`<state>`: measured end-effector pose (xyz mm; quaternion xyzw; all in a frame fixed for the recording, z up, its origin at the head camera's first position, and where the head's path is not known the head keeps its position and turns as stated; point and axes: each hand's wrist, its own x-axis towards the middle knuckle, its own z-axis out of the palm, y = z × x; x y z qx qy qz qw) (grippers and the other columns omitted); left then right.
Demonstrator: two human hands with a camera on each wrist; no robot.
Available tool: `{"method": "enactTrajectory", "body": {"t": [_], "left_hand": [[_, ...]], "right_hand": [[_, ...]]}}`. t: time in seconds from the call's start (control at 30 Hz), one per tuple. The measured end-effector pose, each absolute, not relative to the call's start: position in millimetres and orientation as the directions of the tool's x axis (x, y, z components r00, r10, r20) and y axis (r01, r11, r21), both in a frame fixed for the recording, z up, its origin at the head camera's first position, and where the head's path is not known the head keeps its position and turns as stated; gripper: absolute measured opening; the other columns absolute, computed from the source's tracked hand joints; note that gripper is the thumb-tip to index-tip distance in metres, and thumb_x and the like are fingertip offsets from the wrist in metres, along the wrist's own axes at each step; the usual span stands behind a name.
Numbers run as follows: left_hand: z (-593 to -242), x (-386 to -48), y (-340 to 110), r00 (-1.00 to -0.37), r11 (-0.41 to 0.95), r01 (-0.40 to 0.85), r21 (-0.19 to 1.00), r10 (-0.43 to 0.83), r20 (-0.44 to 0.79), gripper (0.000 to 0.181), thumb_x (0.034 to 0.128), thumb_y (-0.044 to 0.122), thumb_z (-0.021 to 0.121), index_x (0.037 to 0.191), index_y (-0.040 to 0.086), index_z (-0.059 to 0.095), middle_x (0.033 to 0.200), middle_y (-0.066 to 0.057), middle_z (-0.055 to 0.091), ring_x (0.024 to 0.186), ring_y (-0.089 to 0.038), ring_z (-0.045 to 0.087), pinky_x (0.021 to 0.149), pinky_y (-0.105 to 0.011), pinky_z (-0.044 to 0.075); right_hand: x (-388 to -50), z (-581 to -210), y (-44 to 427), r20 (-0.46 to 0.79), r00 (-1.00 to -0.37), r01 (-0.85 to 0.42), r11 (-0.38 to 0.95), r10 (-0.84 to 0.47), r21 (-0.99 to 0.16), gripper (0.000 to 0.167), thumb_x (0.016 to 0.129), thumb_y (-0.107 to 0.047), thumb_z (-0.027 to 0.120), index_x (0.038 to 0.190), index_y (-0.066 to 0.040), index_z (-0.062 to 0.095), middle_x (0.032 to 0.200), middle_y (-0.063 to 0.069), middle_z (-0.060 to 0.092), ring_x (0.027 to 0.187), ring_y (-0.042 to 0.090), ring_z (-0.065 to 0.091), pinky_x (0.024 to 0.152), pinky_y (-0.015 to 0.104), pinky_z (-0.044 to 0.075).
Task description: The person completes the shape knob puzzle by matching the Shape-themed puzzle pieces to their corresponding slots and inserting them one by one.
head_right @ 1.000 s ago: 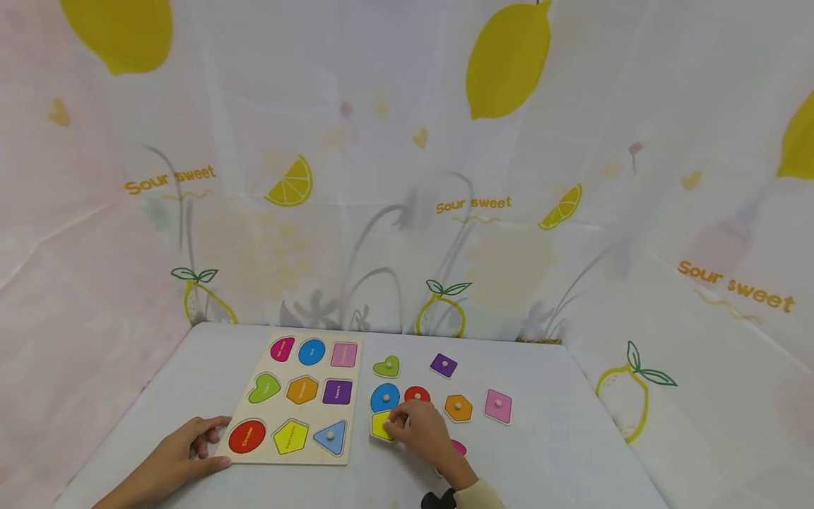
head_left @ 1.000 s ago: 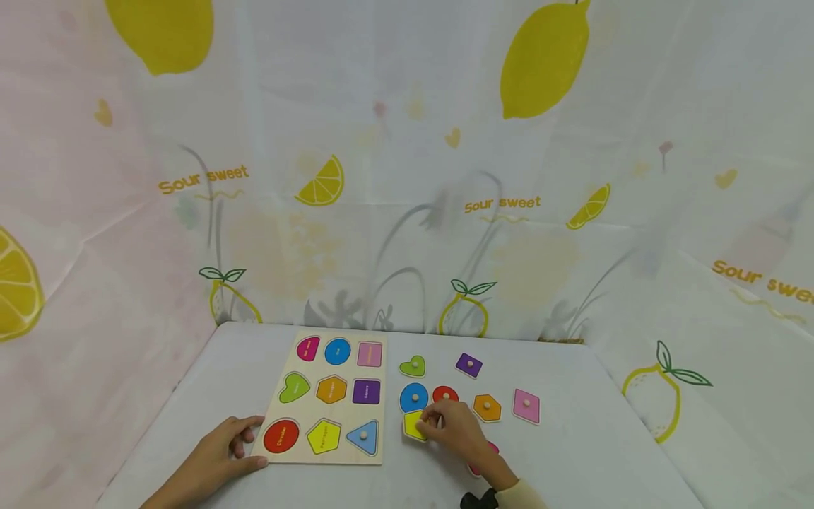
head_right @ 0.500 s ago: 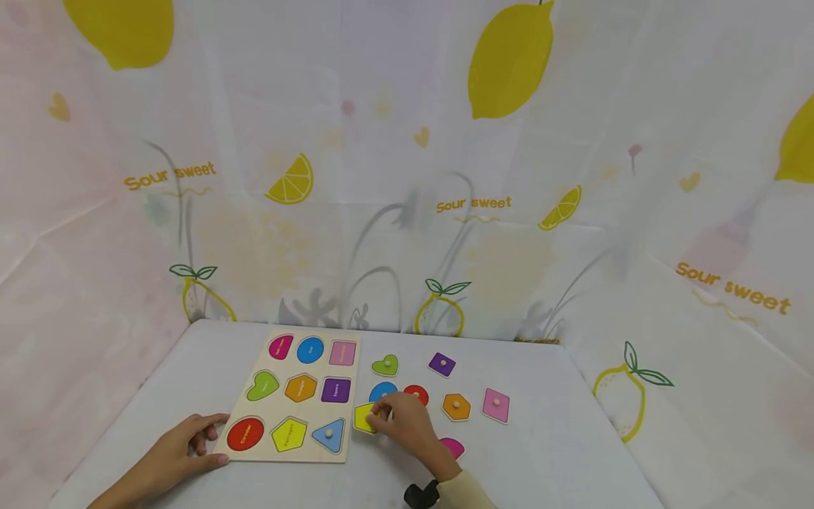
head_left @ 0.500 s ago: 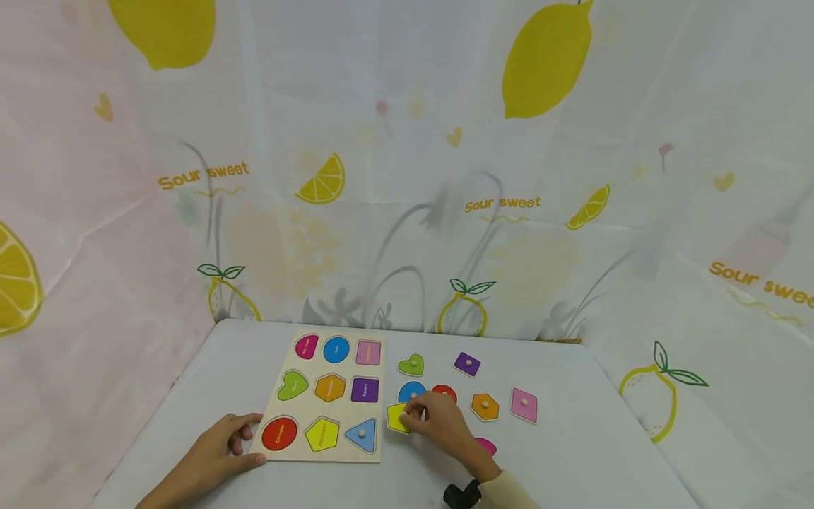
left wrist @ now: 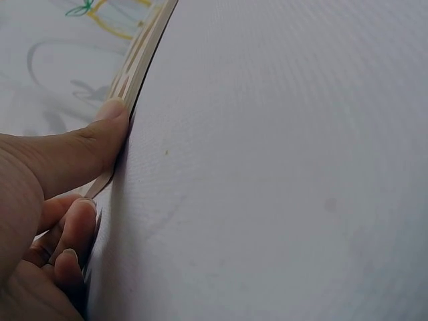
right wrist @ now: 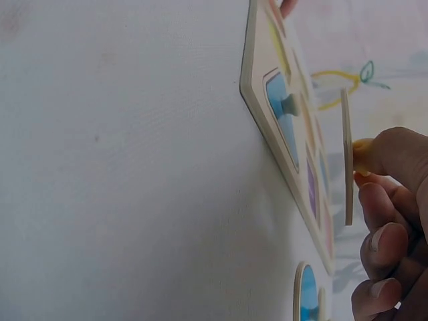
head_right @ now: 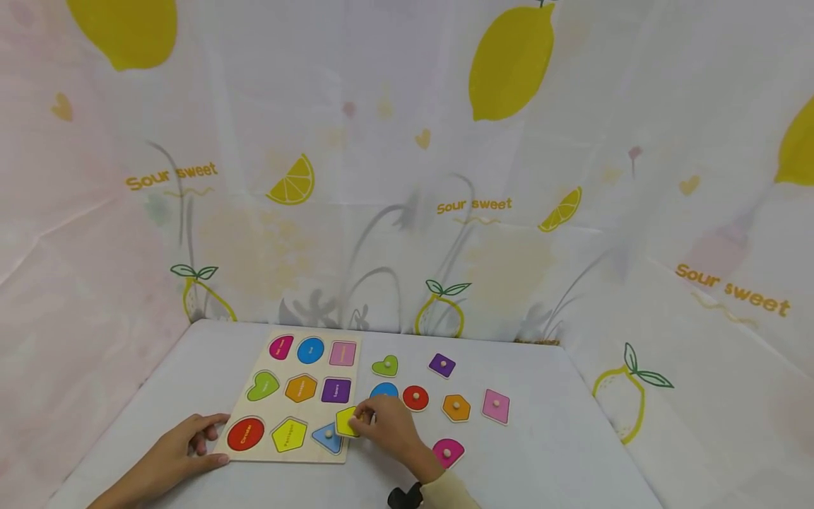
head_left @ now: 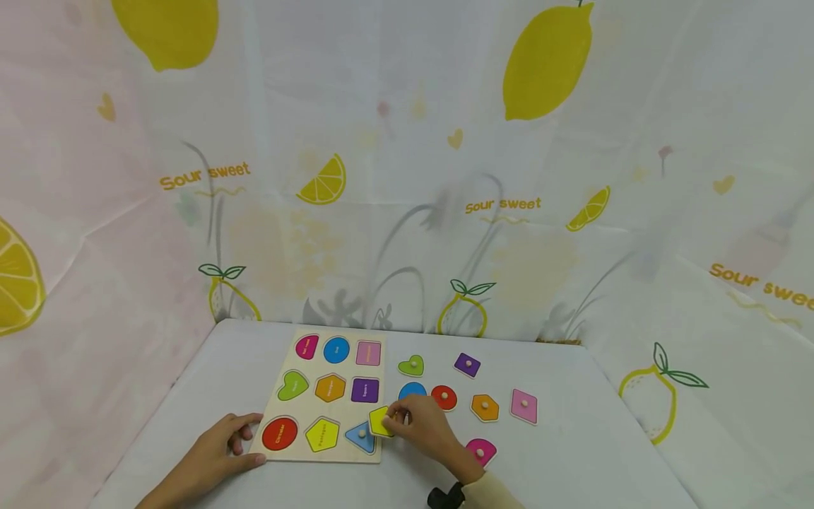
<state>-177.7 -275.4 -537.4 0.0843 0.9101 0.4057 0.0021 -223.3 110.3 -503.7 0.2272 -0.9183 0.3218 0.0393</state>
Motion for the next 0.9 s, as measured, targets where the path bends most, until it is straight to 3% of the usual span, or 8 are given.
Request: {"method": "enactTrajectory", "body": {"t": [0.33,0.57,0.9], "left_hand": [[-535.5,-178.7,-274.6,-0.987,0.647,0.141,0.749,0.15,0.056,0.073,0.0745,0.026,0.093,0.135,-0.003,0.061,0.096,0.0,0.051,0.078,-0.007,0.046,0.068,-0.023,0.041],[-535.0,-179.4,-274.6,-0.99,0.646,0.109,0.756,0.137,0.026,0.075,0.0732,0.027,0.093,0.135,-0.002,0.061,0.096,-0.001,0.051,0.078,-0.008,0.047,0.069,-0.023,0.042],[-536.9,-178.4,-276.4,-0.984,0.668,0.161,0.726,0.167,0.065,0.072,0.0757,0.028,0.092,0.134,-0.002,0.062,0.095,0.001,0.05,0.077,-0.004,0.046,0.07,-0.023,0.042]], "right_hand": [[-225.6,-507.5,91.6,0.172,-0.894,-0.431,0.689,-0.413,-0.583,0.011,0.092,-0.03,0.079,0.091,-0.019,0.078,0.069,-0.017,0.054,0.067,0.001,0.048,0.061,0.019,0.044],[-226.1,-508.3,77.9,0.188,-0.879,-0.467,0.709,-0.439,-0.529,0.011,0.092,-0.03,0.079,0.091,-0.019,0.079,0.069,-0.017,0.052,0.066,0.0,0.046,0.06,0.017,0.044],[-223.8,-510.0,58.2,0.17,-0.841,-0.526,0.701,-0.514,-0.482,0.012,0.092,-0.029,0.079,0.093,-0.017,0.079,0.066,-0.018,0.049,0.064,-0.002,0.044,0.059,0.016,0.041]]}}
